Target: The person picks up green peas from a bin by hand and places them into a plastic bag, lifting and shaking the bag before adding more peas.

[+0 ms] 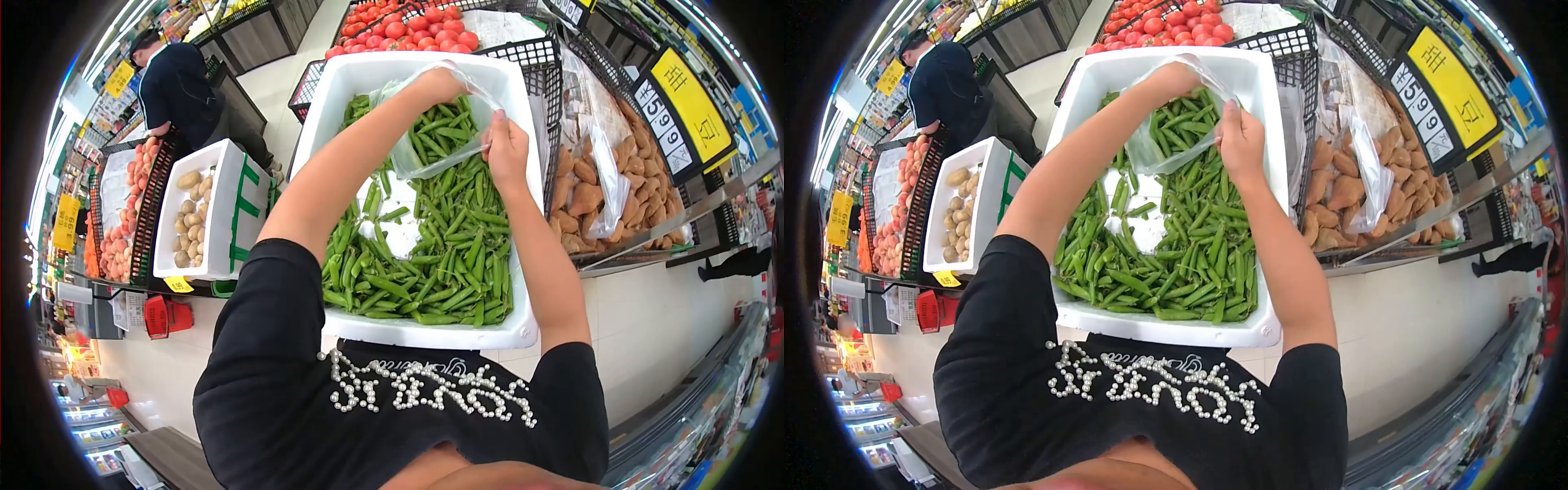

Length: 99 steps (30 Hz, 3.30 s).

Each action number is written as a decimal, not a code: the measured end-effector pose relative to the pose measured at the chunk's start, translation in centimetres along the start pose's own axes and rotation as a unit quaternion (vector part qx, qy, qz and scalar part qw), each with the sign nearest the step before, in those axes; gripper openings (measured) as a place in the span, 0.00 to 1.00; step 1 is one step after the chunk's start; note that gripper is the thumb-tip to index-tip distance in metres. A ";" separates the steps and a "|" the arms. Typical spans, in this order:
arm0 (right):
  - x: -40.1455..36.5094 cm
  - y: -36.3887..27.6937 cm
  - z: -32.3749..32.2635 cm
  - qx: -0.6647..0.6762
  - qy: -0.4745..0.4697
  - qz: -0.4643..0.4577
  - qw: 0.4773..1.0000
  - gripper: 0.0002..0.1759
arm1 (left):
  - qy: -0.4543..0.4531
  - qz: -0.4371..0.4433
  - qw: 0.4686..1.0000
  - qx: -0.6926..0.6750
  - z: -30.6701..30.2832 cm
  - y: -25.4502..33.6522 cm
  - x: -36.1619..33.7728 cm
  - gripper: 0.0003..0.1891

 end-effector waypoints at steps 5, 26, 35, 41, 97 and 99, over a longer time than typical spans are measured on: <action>0.4 0.2 -0.5 0.010 0.012 0.001 1.000 0.28 | 0.146 0.306 0.881 0.329 -3.0 -0.9 -7.0 0.24; -0.9 0.9 0.3 -0.056 -0.009 -0.030 0.998 0.27 | -0.246 0.151 0.854 0.433 8.5 -8.2 -24.9 0.55; -1.1 0.6 0.2 -0.082 -0.025 -0.048 0.995 0.27 | -0.276 0.247 0.865 0.339 9.7 -8.9 -25.9 0.39; -1.2 0.9 0.4 -0.090 -0.023 -0.055 0.994 0.28 | -0.285 0.234 0.864 0.343 10.4 -8.7 -28.4 0.32; -1.4 0.3 1.1 -0.131 -0.121 -0.085 0.980 0.24 | -0.148 -0.058 0.889 -0.430 0.3 -4.1 -10.4 0.34; -1.3 0.2 0.7 -0.109 -0.095 -0.060 0.988 0.25 | -0.038 0.050 0.932 -0.356 1.3 -3.1 -7.7 0.32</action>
Point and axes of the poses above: each hand's wrist, its own x-axis towards the middle knuckle, its own z-axis out of the palm, y = z × x, the point moved 2 cm from there along x, towards the middle knuckle, and after that the axes turned 11 degrees about -z, right-handed, at the moved point
